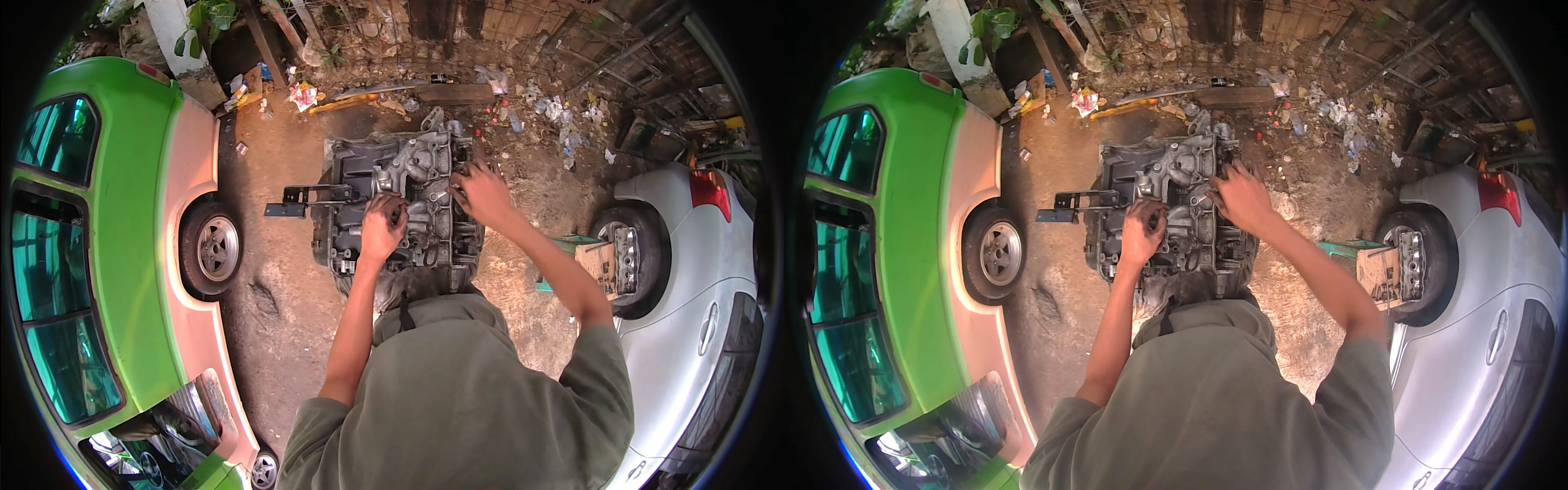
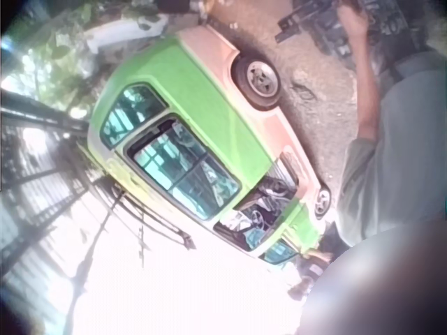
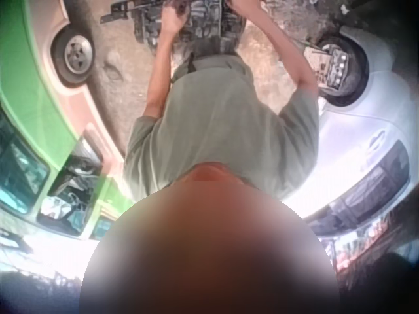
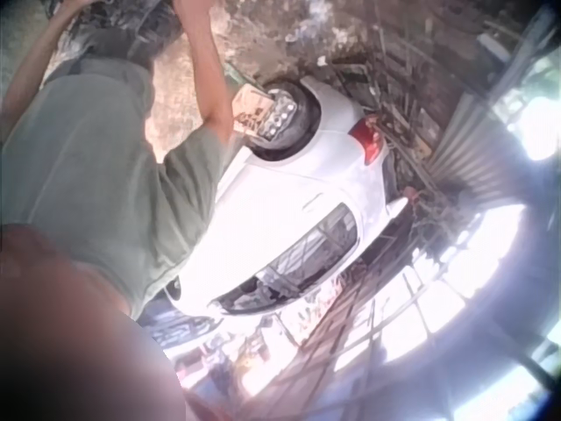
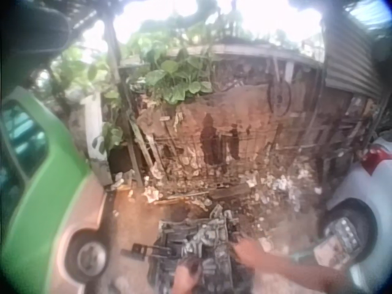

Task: The person uses a wrench to loosen and remove bolts from a car engine block placed on a stand. They repeatedly reposition the wrench and hands to access different bolt locations on the engine.

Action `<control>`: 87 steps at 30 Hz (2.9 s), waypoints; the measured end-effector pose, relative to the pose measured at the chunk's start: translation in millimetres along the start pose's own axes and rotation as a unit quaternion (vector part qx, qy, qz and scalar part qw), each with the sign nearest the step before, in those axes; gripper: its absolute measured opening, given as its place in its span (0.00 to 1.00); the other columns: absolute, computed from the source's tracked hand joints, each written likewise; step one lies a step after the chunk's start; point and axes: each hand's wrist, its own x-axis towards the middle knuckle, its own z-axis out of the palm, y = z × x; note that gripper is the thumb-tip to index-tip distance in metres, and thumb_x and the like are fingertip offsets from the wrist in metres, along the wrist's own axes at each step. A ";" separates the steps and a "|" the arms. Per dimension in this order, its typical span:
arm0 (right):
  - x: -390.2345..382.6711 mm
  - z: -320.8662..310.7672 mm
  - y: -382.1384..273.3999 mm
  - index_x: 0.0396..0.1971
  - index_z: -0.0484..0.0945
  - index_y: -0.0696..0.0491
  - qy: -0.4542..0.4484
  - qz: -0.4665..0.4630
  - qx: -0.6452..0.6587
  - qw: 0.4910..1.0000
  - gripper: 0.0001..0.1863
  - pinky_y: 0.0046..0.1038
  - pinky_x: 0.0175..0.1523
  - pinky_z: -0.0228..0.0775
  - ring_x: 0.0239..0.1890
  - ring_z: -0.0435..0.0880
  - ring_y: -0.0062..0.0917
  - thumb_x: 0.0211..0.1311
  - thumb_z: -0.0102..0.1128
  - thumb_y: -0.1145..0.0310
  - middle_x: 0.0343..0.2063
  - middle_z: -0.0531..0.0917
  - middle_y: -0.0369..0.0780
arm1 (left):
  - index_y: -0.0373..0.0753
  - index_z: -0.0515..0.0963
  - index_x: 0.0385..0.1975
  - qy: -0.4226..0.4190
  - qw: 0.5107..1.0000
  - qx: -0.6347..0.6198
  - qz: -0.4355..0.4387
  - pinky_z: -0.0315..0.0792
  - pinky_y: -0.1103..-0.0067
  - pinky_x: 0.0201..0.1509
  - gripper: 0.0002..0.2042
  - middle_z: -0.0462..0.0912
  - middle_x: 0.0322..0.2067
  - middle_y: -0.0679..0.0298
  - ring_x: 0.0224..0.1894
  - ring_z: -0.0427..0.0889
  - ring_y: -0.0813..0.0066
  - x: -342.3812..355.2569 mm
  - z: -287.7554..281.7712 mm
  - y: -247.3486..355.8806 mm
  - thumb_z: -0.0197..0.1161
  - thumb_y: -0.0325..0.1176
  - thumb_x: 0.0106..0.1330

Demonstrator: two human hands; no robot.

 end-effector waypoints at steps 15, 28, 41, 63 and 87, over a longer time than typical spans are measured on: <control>-61.8 14.9 -59.3 0.65 0.76 0.46 0.004 0.086 -0.012 0.996 0.36 0.44 0.64 0.65 0.60 0.73 0.45 0.50 0.64 0.76 0.55 0.76 0.52 | 0.35 0.84 0.36 -0.005 1.000 0.005 0.004 0.73 0.66 0.56 0.06 0.86 0.41 0.55 0.49 0.82 0.56 -0.3 -1.8 1.4 0.65 0.25 0.59; -51.9 -6.8 -58.9 0.55 0.79 0.55 -0.158 0.002 -0.048 0.986 0.27 0.40 0.49 0.81 0.45 0.86 0.45 0.49 0.64 0.78 0.45 0.80 0.52 | 0.36 0.84 0.37 -0.006 1.000 -0.005 -0.005 0.72 0.65 0.56 0.07 0.85 0.42 0.55 0.49 0.82 0.55 -0.8 -2.3 2.7 0.64 0.24 0.60; 104.2 23.9 20.9 0.50 0.82 0.50 -0.198 -0.309 -0.098 0.925 0.21 0.51 0.73 0.59 0.68 0.71 0.36 0.54 0.62 0.78 0.55 0.78 0.42 | 0.35 0.84 0.37 0.005 1.000 -0.007 -0.016 0.73 0.66 0.56 0.07 0.86 0.40 0.55 0.48 0.82 0.56 0.0 -0.8 3.3 0.65 0.25 0.59; -55.8 34.4 -38.2 0.66 0.76 0.39 0.040 0.053 -0.001 0.998 0.31 0.48 0.67 0.63 0.63 0.71 0.46 0.59 0.61 0.71 0.57 0.74 0.52 | 0.35 0.83 0.36 0.003 1.000 0.000 0.004 0.73 0.67 0.56 0.07 0.86 0.41 0.56 0.47 0.82 0.56 -0.8 0.1 -0.8 0.65 0.24 0.59; 58.5 24.0 9.5 0.44 0.85 0.51 -0.090 -0.172 -0.060 0.979 0.13 0.48 0.72 0.62 0.69 0.70 0.37 0.62 0.57 0.70 0.60 0.78 0.42 | 0.35 0.82 0.37 -0.012 1.000 -0.013 0.025 0.73 0.65 0.56 0.07 0.86 0.39 0.56 0.49 0.82 0.55 4.7 1.2 -6.2 0.65 0.23 0.58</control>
